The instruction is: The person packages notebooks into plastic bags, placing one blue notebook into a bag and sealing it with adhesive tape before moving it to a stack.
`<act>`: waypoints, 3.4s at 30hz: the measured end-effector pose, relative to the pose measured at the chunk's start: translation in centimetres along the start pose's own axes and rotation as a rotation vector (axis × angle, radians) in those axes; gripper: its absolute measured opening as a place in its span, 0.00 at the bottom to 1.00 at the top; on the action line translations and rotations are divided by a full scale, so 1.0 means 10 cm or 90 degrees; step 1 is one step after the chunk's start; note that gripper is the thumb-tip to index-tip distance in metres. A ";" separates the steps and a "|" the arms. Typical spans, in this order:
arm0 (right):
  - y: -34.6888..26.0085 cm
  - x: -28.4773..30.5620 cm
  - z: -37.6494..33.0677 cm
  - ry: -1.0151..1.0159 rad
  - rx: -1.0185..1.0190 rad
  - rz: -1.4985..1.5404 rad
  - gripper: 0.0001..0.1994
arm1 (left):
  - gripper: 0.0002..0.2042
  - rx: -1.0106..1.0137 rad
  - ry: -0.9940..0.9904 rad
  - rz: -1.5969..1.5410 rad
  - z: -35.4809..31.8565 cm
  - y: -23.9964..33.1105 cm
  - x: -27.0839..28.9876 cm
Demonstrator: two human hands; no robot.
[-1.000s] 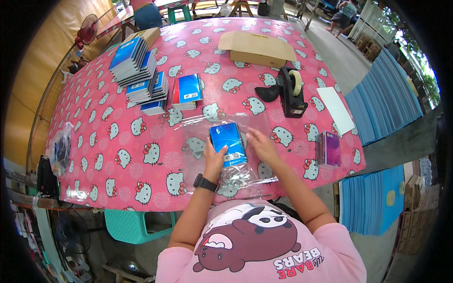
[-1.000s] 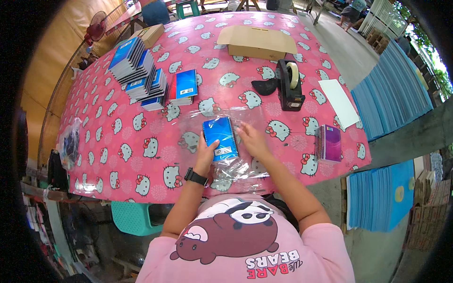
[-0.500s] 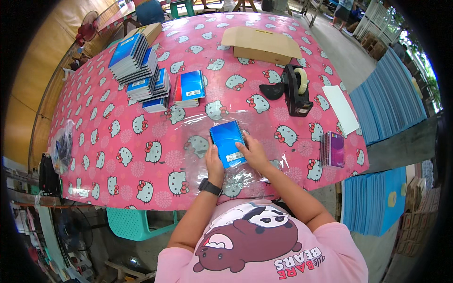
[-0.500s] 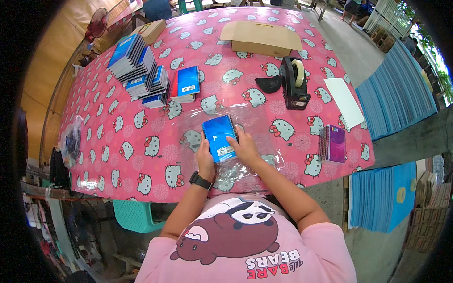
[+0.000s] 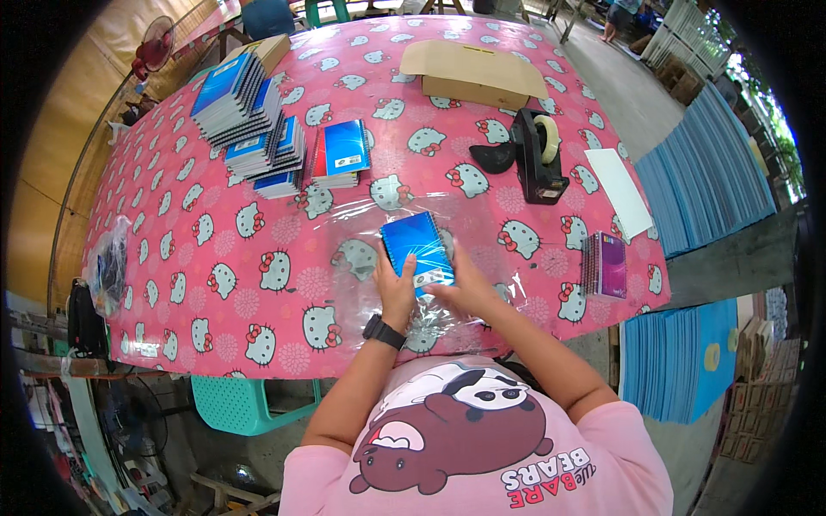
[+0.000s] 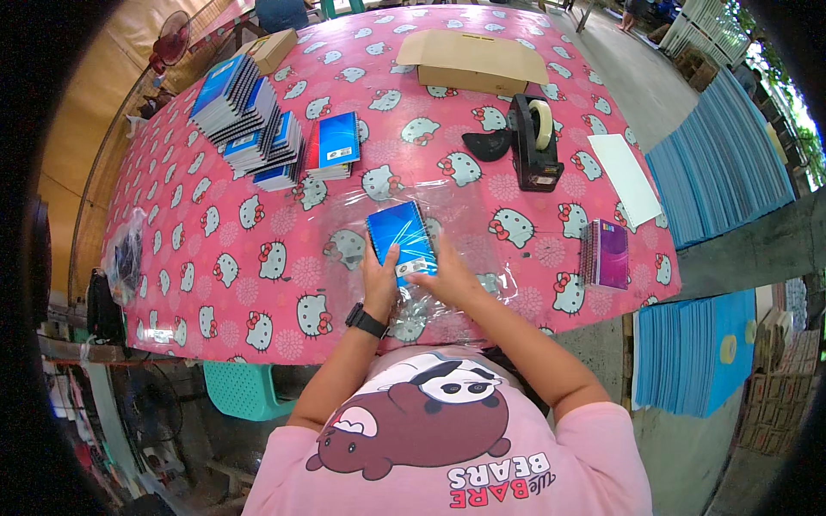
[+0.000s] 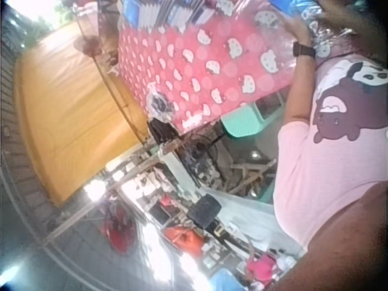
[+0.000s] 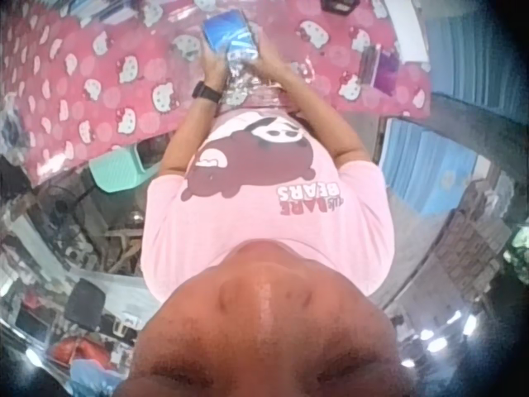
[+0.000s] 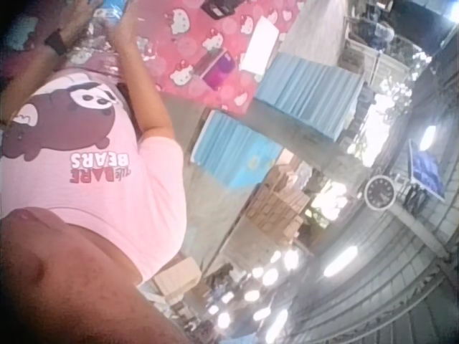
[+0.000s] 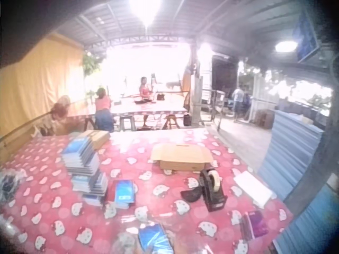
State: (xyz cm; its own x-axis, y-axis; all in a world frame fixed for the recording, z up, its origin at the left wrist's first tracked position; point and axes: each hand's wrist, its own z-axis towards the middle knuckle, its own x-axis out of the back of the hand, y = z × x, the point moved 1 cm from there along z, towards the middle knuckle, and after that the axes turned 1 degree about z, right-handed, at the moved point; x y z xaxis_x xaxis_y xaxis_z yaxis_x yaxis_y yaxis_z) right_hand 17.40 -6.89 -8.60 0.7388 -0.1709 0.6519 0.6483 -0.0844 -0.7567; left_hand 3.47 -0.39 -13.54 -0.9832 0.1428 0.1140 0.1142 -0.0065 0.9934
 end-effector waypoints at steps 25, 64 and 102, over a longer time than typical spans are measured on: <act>0.27 -0.15 0.36 -0.007 0.083 0.064 0.25 | 0.23 0.042 0.011 0.097 0.07 -0.05 0.06; -0.44 -0.11 0.68 -0.081 0.138 0.043 0.23 | 0.34 0.137 -0.097 -0.261 0.07 0.44 0.39; -0.06 0.24 0.62 -0.270 0.156 -0.219 0.58 | 0.33 -0.318 -0.320 0.377 0.25 0.13 0.48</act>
State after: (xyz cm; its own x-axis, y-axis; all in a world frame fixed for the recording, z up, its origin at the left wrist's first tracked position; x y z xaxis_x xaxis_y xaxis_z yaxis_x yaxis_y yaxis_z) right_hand 19.96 -1.21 -6.30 0.4551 0.2373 0.8582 0.8497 0.1723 -0.4983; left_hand -0.70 2.79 -11.71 -0.5931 0.3918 0.7034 0.3888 -0.6256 0.6763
